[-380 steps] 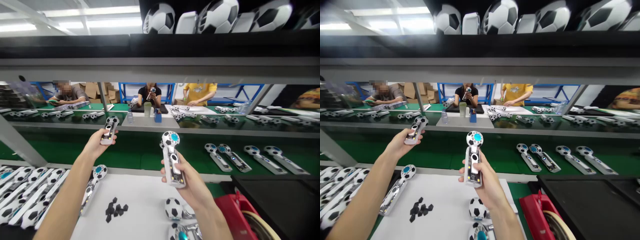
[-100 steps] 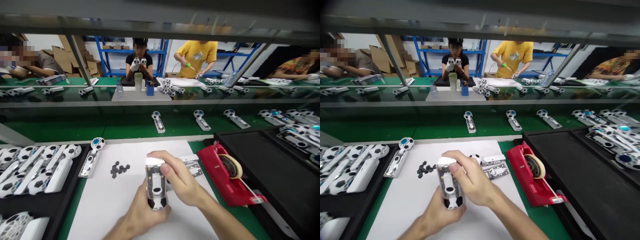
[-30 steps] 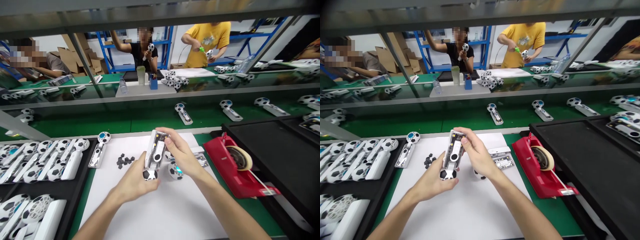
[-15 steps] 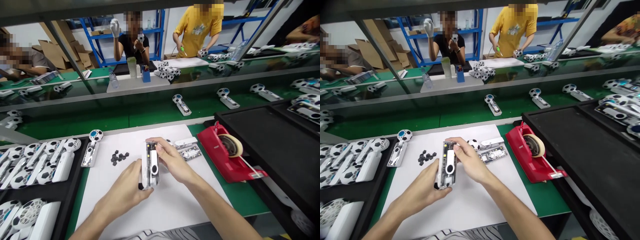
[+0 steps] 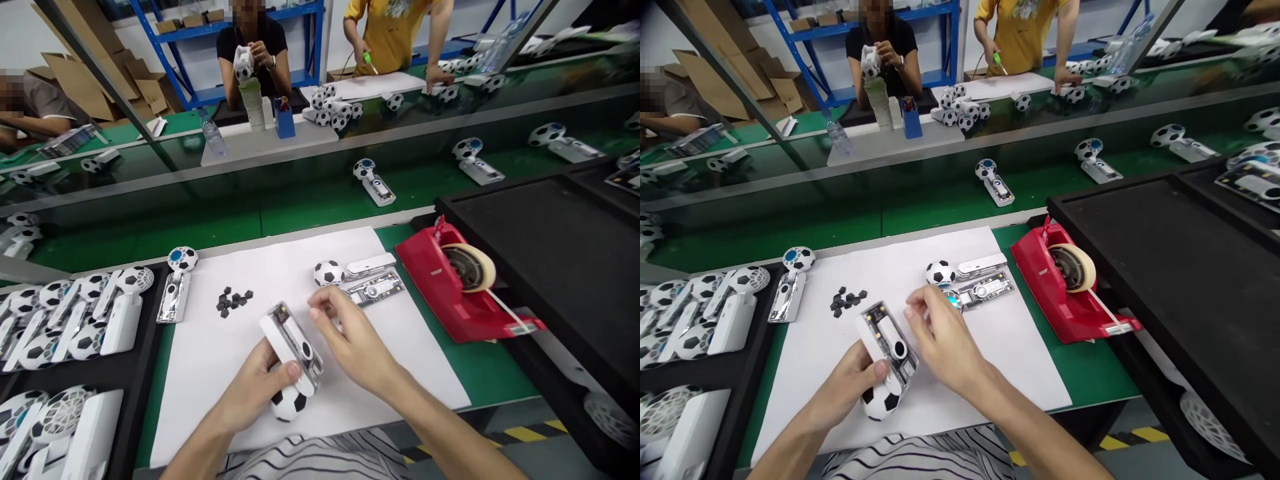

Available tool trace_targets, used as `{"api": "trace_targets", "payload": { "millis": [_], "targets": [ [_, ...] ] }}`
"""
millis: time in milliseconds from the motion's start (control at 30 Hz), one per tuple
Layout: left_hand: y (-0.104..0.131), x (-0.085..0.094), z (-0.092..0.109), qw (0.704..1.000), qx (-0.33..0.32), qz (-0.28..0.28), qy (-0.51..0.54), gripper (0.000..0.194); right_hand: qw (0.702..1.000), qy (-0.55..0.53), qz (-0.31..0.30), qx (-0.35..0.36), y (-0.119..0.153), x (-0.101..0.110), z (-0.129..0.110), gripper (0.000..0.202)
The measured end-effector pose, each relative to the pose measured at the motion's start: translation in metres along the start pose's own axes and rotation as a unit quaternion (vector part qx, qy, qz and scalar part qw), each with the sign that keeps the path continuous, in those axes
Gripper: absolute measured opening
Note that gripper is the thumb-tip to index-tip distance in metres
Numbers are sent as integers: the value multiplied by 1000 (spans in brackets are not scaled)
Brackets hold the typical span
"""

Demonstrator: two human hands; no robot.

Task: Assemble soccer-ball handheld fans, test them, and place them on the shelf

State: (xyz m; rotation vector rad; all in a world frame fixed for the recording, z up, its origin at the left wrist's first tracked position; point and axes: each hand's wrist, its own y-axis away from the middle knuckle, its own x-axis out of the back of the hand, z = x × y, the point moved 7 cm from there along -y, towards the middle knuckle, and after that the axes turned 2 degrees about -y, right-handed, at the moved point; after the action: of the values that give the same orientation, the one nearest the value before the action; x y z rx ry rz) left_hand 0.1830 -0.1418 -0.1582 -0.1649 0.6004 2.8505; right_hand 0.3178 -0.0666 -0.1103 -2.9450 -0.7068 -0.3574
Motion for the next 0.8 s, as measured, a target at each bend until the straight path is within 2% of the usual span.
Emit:
{"api": "trace_targets", "payload": {
  "millis": [100,167,333,533,700,800],
  "targets": [
    [10,5,4,999,10,23,-38,46,985,52,-140,-86,30,-10,3,22],
    [16,7,3,999,25,13,-42,44,971,72,-193,-124,49,-19,5,26],
    [32,14,-18,994,97,41,-28,52,960,85,-216,-158,70,-37,17,32],
    [50,10,-25,992,125,-12,-15,59,969,52,-230,-76,69,-51,16,30],
    [54,13,-29,988,153,-10,-13,70,962,95,-250,-48,73,-62,13,29],
    [55,11,-32,988,155,-11,19,74,961,136,-241,-7,77,-67,8,32]
  ]
}}
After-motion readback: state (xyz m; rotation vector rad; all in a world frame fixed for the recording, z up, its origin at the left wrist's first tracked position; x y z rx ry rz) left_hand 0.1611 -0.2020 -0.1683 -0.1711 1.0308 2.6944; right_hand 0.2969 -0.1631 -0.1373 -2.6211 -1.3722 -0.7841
